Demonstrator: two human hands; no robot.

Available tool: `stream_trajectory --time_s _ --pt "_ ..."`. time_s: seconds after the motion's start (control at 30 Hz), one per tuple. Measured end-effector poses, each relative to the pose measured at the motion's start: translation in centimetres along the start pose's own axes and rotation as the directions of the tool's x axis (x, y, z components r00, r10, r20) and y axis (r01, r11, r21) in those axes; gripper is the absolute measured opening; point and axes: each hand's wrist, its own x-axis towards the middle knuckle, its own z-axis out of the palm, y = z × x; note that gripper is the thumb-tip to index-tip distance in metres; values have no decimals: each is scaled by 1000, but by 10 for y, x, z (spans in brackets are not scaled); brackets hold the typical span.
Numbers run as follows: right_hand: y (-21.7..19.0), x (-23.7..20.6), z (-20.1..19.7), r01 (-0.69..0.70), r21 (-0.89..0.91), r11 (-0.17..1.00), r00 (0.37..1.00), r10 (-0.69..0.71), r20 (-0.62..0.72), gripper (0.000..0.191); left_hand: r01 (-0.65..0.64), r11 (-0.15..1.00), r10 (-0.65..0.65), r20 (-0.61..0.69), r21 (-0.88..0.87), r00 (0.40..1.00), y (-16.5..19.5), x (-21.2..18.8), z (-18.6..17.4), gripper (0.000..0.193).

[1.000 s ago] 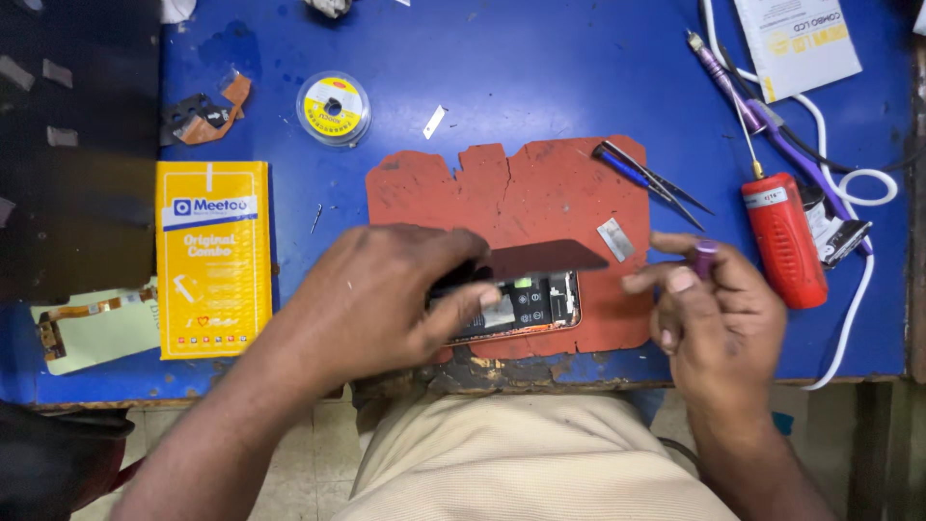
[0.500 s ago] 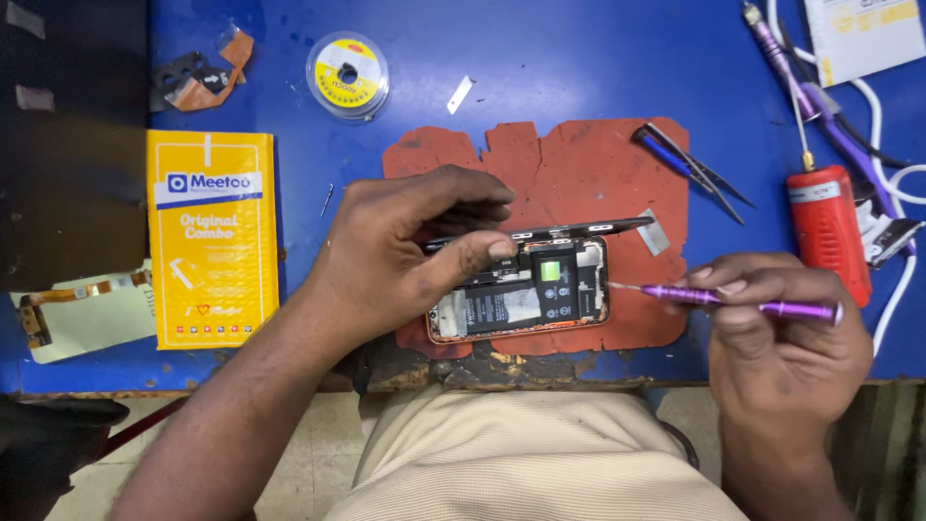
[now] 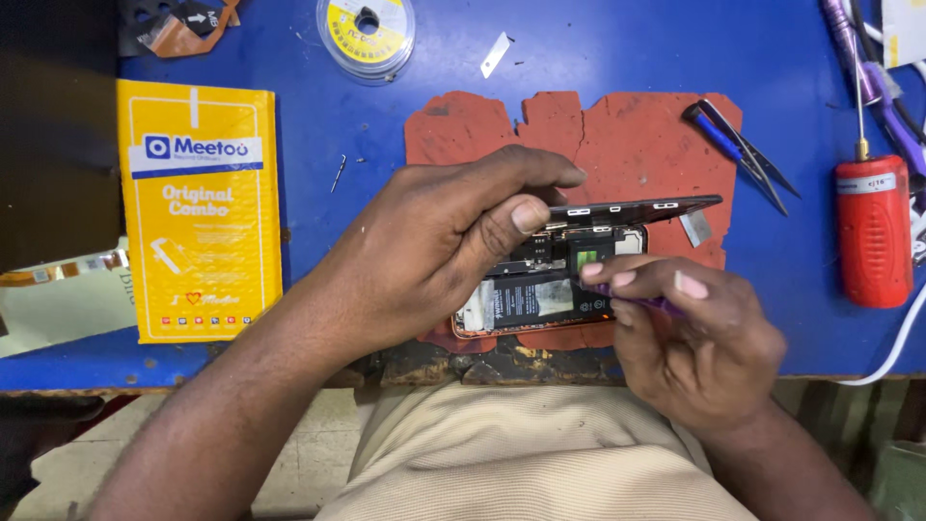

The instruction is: The person repairs a disassembled smartphone on a workbench. They hold the phone with the screen folded open, use a screwdriver on internal components, manipulate small parts by hand, and use a metal tool and tweezers to work inside the phone body.

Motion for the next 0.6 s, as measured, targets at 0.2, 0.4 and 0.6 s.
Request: stream_trajectory --time_s 0.2,0.4,0.6 --pt "5 -1 3 -6 -61 998 1000 7 13 59 -3 1000 3 -4 -7 1000 0 -2 -2 35" --pt "5 1 4 -1 -75 997 1000 3 27 59 11 1000 -11 -12 -8 1000 1 -2 -3 34" --pt "-4 15 6 141 -305 942 990 -137 34 55 2 1000 -2 -21 -26 1000 1 -2 -3 34"
